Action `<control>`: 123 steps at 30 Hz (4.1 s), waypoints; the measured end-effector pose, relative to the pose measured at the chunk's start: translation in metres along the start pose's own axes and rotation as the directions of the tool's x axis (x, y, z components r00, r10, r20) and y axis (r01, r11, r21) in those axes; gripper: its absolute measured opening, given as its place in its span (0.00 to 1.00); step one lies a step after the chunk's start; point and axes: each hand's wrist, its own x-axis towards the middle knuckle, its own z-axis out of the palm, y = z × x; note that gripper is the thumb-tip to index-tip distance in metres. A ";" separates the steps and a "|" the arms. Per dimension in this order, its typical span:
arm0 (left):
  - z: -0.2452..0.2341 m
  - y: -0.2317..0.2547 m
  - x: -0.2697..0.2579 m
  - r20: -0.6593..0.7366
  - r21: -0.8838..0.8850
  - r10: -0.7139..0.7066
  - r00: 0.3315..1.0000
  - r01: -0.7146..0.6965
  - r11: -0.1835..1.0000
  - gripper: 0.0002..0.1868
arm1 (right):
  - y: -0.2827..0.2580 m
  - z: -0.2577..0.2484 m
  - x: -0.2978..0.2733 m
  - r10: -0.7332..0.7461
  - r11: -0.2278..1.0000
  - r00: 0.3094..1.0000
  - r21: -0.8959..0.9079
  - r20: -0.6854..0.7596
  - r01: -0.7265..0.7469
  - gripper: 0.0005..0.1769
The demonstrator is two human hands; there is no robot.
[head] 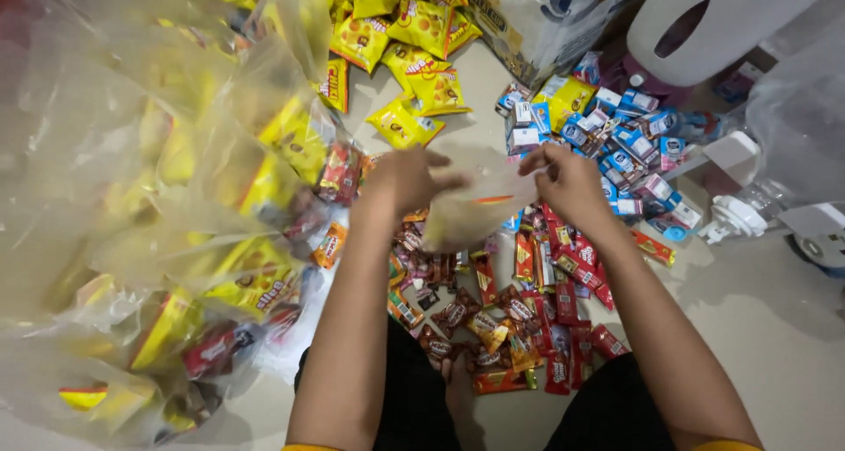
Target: Sorting and packing various snack packets from a pile on the floor into clear plastic bags.
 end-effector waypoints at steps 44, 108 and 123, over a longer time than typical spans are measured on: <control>0.048 -0.451 -0.298 -0.767 -0.535 -0.619 0.172 0.362 0.763 0.12 | 0.177 0.056 -0.250 0.608 0.693 0.794 0.485 0.003 -0.533 0.13; 0.278 -0.395 -0.150 -0.601 -0.134 -0.509 0.615 0.551 0.824 0.15 | 0.155 0.058 -0.242 0.625 0.764 0.774 0.127 0.101 -0.633 0.17; 0.115 -0.317 -0.123 -0.784 -0.605 -0.539 0.307 -0.183 0.775 0.13 | 0.174 0.059 -0.247 0.585 0.797 0.805 0.114 0.102 -0.593 0.18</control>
